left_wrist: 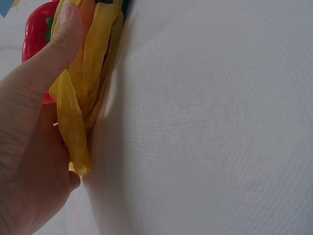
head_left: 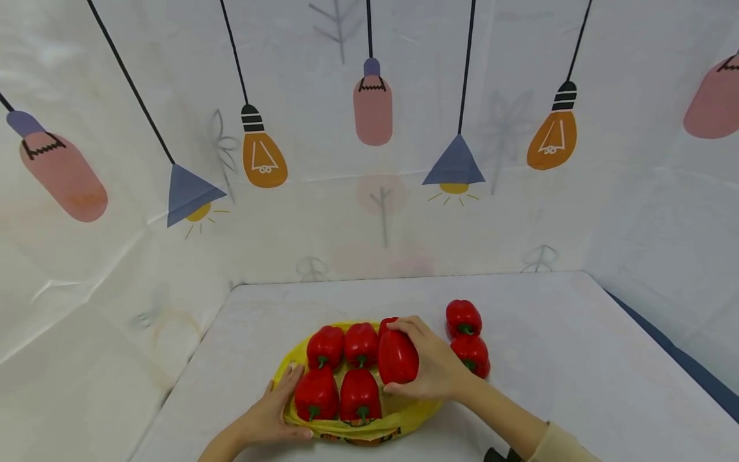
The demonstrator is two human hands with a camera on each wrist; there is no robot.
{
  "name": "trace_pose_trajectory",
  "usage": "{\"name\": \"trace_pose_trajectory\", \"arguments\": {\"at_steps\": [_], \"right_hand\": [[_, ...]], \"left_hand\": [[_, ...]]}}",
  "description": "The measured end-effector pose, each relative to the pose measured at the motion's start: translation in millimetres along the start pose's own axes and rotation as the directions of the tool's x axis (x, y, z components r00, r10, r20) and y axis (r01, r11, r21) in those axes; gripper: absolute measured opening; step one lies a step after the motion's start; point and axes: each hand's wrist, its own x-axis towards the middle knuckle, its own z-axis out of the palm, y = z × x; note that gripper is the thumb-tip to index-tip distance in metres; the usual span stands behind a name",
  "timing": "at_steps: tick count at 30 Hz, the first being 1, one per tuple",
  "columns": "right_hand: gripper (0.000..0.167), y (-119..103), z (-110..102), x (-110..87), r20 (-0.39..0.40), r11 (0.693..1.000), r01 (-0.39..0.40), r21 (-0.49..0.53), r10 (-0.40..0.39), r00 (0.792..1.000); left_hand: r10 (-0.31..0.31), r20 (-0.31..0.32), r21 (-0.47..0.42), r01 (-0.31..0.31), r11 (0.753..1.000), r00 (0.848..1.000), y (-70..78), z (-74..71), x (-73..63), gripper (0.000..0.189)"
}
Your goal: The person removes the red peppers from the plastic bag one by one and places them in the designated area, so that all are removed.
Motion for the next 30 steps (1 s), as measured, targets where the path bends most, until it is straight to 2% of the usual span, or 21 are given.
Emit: {"name": "trace_pose_trajectory", "arguments": {"at_steps": [8,16,30], "right_hand": [[0.086,-4.6,-13.0,-0.7,-0.119,0.996,0.083,0.014,-0.081,0.990],[0.084,-0.2,-24.6,-6.9,-0.168,0.988,0.155,-0.023,-0.157,0.973],[0.087,5.4,-47.0,-23.0,-0.202,0.988,0.141,-0.054,-0.149,0.968]], "left_hand": [[-0.026,0.009,-0.005,0.026,1.000,1.000,1.4,-1.0,0.6,0.113],[-0.022,0.011,0.000,0.022,1.000,1.000,1.0,-0.4,0.8,0.113],[0.003,0.008,-0.004,-0.003,1.000,1.000,3.3,-2.2,-1.1,0.111]]}}
